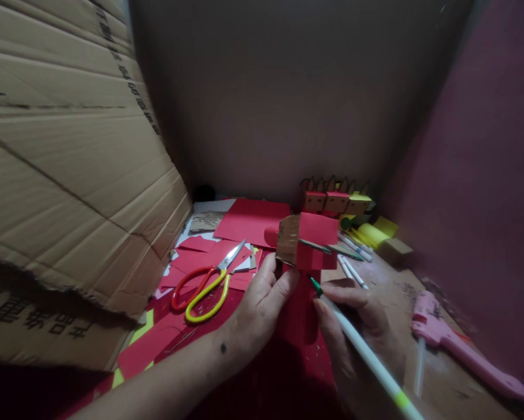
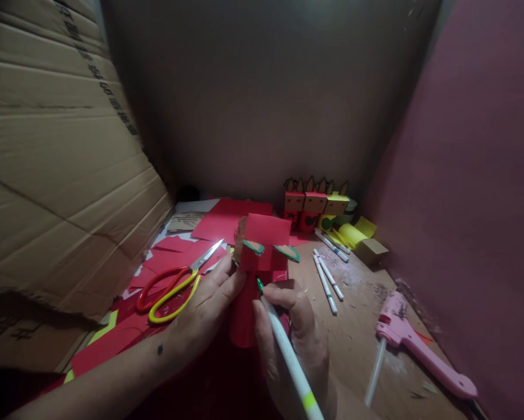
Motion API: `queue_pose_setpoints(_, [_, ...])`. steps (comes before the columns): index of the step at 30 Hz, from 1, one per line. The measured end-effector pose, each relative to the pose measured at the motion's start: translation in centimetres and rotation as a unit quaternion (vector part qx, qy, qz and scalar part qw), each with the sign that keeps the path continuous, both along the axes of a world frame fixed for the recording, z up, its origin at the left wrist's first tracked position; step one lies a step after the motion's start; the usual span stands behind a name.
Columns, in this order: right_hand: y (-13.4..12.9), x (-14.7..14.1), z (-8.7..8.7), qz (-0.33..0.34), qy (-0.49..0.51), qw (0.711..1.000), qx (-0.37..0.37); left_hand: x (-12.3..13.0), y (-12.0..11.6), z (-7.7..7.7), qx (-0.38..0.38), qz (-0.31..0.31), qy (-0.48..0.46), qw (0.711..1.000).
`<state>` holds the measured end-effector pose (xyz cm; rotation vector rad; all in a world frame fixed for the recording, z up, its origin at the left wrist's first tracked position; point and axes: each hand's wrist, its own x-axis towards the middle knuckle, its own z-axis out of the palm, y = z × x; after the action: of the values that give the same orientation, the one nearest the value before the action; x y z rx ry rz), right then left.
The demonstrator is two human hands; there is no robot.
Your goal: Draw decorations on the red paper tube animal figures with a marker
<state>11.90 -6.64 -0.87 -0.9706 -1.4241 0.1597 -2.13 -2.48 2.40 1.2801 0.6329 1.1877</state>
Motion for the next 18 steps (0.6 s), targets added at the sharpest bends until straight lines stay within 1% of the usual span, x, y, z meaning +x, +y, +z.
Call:
queue_pose_setpoints(7, [0.11,0.03,0.04,0.013,-0.029,0.999,0.013,-0.02,-0.05,0.30,0.017,0.009,0.021,1.000])
queue_pose_setpoints(10, [0.23,0.04,0.20,0.040,-0.033,0.998,0.019,-0.07,-0.07,0.20,0.014,0.006,0.025,1.000])
queue_pose_setpoints(18, [0.25,0.19,-0.19,0.066,-0.044,0.997,0.008,0.00,-0.13,0.13,0.010,0.001,0.016,1.000])
